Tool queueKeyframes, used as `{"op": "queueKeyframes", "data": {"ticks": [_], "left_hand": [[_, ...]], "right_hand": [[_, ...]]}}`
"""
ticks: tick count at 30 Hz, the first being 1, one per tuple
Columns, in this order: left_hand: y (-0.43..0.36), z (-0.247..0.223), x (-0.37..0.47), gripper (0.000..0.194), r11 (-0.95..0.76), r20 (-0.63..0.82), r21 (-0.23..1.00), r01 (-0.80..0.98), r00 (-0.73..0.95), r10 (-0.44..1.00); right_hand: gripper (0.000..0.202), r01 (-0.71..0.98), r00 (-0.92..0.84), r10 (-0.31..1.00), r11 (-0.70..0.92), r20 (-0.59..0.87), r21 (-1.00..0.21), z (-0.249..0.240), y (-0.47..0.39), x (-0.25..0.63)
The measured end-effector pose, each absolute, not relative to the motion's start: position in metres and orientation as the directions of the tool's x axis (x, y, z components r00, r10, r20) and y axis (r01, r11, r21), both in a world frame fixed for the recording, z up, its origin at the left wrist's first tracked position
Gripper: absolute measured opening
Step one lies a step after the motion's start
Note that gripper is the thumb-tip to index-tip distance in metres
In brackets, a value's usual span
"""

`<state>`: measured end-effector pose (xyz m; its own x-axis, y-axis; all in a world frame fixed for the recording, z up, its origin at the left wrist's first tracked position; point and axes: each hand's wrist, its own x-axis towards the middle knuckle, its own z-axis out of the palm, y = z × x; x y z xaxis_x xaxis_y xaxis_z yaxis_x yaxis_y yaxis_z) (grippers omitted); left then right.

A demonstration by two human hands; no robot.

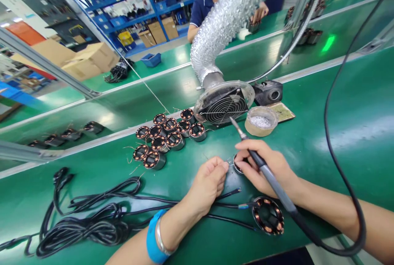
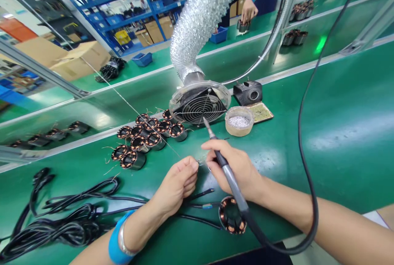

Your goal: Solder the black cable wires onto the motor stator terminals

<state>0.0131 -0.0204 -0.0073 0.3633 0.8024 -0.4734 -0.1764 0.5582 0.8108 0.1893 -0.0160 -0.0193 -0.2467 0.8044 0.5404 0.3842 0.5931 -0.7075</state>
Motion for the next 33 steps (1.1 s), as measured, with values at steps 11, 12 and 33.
{"op": "queueKeyframes", "data": {"ticks": [11,12,33], "left_hand": [[-0.019,-0.002,0.018,0.051,0.558,-0.508,0.824,-0.095,0.310,0.804],[-0.019,-0.001,0.018,0.050,0.559,-0.512,0.824,-0.090,0.306,0.803],[-0.020,0.000,0.019,0.039,0.552,-0.521,0.831,-0.065,0.255,0.815]], "right_hand": [[0.038,0.328,-0.327,0.783,0.619,0.529,-0.713,-0.008,-0.014,0.197],[0.037,0.333,-0.320,0.777,0.628,0.542,-0.704,-0.005,-0.015,0.199],[0.020,0.303,-0.271,0.796,0.604,0.541,-0.737,0.009,-0.037,0.221]]}}
